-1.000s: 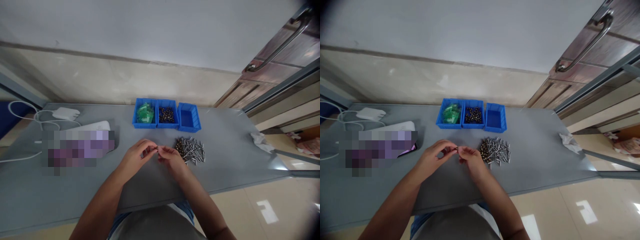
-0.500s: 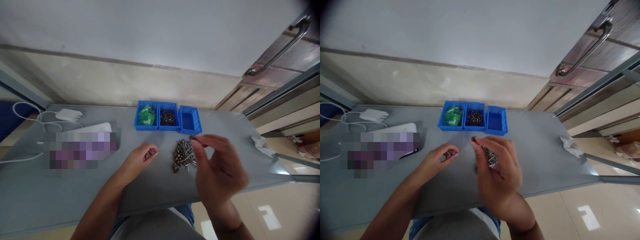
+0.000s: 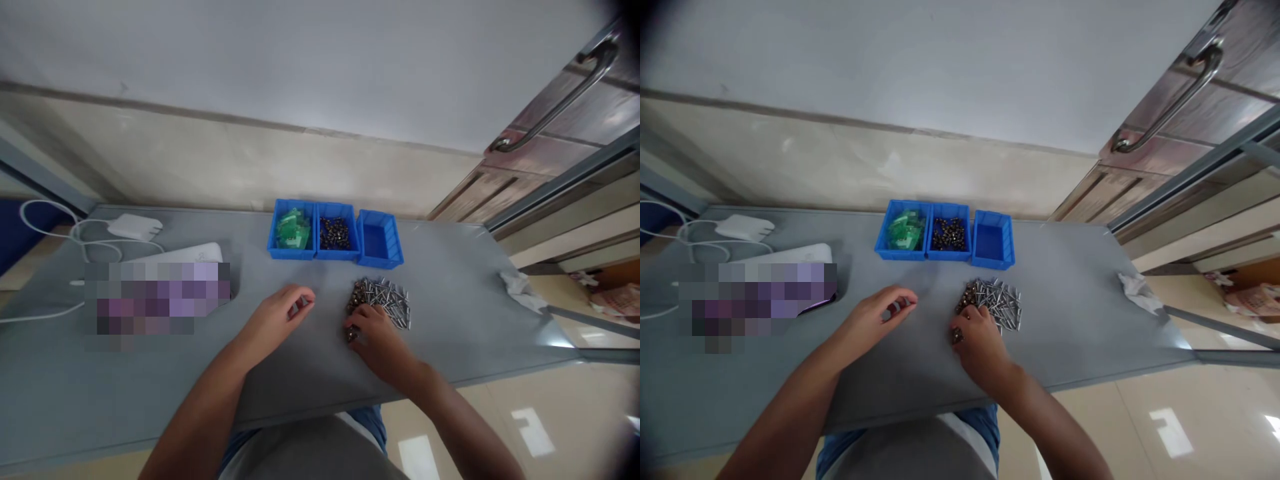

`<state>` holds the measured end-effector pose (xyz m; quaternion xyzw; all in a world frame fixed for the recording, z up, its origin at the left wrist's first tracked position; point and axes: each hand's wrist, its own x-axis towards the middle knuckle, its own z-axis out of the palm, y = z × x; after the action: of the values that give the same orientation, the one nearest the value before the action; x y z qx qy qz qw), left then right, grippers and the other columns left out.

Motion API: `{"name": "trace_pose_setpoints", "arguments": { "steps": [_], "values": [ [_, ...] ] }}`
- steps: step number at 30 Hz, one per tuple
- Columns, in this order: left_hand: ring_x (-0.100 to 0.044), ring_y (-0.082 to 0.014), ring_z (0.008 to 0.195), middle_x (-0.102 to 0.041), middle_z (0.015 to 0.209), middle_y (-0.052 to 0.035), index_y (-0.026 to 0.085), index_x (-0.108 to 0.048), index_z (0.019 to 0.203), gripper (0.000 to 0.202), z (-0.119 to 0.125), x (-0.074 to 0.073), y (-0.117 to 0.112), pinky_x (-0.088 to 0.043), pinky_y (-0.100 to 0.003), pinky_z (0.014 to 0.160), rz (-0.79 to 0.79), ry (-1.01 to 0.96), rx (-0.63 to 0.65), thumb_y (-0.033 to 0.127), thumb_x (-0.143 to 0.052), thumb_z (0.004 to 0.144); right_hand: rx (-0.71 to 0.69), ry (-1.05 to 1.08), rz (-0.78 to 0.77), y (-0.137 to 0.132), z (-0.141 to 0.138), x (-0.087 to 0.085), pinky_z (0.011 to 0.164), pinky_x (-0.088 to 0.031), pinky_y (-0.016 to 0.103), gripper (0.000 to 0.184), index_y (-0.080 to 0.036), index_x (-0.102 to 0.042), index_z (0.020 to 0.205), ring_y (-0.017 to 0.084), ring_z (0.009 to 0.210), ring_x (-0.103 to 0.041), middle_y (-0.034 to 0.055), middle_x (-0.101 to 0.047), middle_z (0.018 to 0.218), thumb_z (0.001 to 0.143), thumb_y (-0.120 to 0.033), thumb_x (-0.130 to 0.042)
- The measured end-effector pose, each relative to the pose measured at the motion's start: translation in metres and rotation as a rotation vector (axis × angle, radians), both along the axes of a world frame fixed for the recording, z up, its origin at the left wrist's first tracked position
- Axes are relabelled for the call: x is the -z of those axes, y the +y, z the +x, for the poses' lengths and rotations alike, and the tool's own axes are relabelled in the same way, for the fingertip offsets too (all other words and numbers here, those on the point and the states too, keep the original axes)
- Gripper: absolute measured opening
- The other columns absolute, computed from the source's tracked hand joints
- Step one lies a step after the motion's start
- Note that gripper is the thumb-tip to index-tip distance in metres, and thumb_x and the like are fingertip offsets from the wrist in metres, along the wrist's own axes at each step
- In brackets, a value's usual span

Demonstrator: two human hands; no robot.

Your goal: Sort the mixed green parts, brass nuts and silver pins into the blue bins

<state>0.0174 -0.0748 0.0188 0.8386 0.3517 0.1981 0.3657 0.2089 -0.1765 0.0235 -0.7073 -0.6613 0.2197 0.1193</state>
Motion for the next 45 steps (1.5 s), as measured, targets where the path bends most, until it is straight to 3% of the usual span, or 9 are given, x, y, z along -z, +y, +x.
{"name": "trace_pose_setpoints", "arguments": {
  "steps": [7,15,19,24,27,30,34,38,45],
  "values": [
    [-0.054,-0.0089,0.069,-0.058,0.087,0.0018,0.022,-0.052,0.091,0.011,0.001,0.001,-0.001,-0.044,-0.021,0.066,-0.021,0.006,0.006,0.024,-0.046,0.083,-0.002,-0.009,0.071,0.011,0.0,0.01,0.076,-0.039,0.03,0.009,-0.022,-0.065,0.078,0.019,0.087,-0.046,0.0038,-0.057,0.083,0.073,-0.017,-0.059],
    [-0.053,-0.0089,0.068,-0.058,0.087,0.0018,0.022,-0.052,0.092,0.011,0.002,0.001,0.0,-0.044,-0.022,0.065,-0.031,0.035,0.022,0.024,-0.046,0.083,0.146,0.095,0.27,0.029,-0.01,0.017,0.079,-0.039,0.034,0.014,-0.019,-0.065,0.081,0.021,0.087,-0.046,0.0074,-0.058,0.087,0.079,-0.019,-0.051],
    [-0.054,-0.0094,0.07,-0.057,0.089,0.0016,0.022,-0.051,0.095,0.014,0.002,0.001,-0.002,-0.045,-0.023,0.066,-0.032,-0.008,0.017,0.028,-0.047,0.083,0.236,0.487,0.284,0.035,-0.019,0.007,0.075,-0.041,0.031,0.015,-0.018,-0.062,0.087,0.017,0.082,-0.052,0.0049,-0.061,0.085,0.079,-0.02,-0.049],
    [-0.054,-0.0099,0.074,-0.056,0.088,0.0008,0.022,-0.051,0.097,0.016,0.001,-0.003,-0.003,-0.046,-0.022,0.068,-0.018,-0.125,0.023,0.028,-0.05,0.082,0.242,1.073,0.058,0.037,-0.039,0.006,0.056,-0.04,0.023,0.021,-0.018,-0.062,0.092,0.01,0.058,-0.048,0.0,-0.057,0.069,0.078,-0.027,-0.05],
    [-0.054,-0.0095,0.073,-0.055,0.088,0.0,0.021,-0.052,0.093,0.013,0.0,-0.004,-0.002,-0.046,-0.022,0.066,0.018,-0.148,0.043,0.026,-0.052,0.081,0.263,1.246,0.01,0.037,-0.046,0.012,0.054,-0.038,0.023,0.022,-0.018,-0.063,0.092,0.008,0.055,-0.044,-0.0008,-0.057,0.068,0.074,-0.029,-0.055],
    [-0.053,-0.0089,0.07,-0.056,0.087,0.0002,0.021,-0.053,0.09,0.009,0.0,-0.004,0.0,-0.045,-0.021,0.065,0.058,-0.115,0.019,0.024,-0.05,0.082,0.295,1.186,0.059,0.036,-0.047,0.014,0.054,-0.04,0.023,0.021,-0.019,-0.063,0.09,0.009,0.058,-0.048,-0.0001,-0.059,0.071,0.073,-0.029,-0.057],
    [-0.054,-0.0086,0.07,-0.057,0.087,0.0008,0.021,-0.055,0.088,0.008,0.0,-0.004,0.001,-0.044,-0.019,0.061,0.073,-0.054,0.002,0.023,-0.049,0.083,0.335,0.888,0.263,0.034,-0.047,0.007,0.064,-0.043,0.025,0.016,-0.02,-0.063,0.088,0.013,0.072,-0.055,0.0027,-0.063,0.082,0.073,-0.023,-0.057],
    [-0.055,-0.009,0.07,-0.058,0.088,0.0006,0.02,-0.055,0.088,0.009,0.0,-0.003,0.001,-0.044,-0.018,0.059,0.087,-0.058,0.026,0.023,-0.049,0.083,0.279,0.574,0.446,0.031,-0.048,-0.004,0.064,-0.043,0.026,0.013,-0.021,-0.062,0.086,0.014,0.073,-0.053,0.0026,-0.061,0.079,0.074,-0.02,-0.056],
    [-0.054,-0.0093,0.068,-0.058,0.087,0.0002,0.02,-0.054,0.089,0.01,-0.002,-0.003,-0.001,-0.045,-0.02,0.062,0.056,-0.081,0.036,0.025,-0.049,0.083,0.173,0.368,0.508,0.031,-0.049,-0.012,0.072,-0.044,0.031,0.012,-0.022,-0.06,0.086,0.017,0.081,-0.053,0.0042,-0.06,0.086,0.077,-0.018,-0.052]
  ]
}}
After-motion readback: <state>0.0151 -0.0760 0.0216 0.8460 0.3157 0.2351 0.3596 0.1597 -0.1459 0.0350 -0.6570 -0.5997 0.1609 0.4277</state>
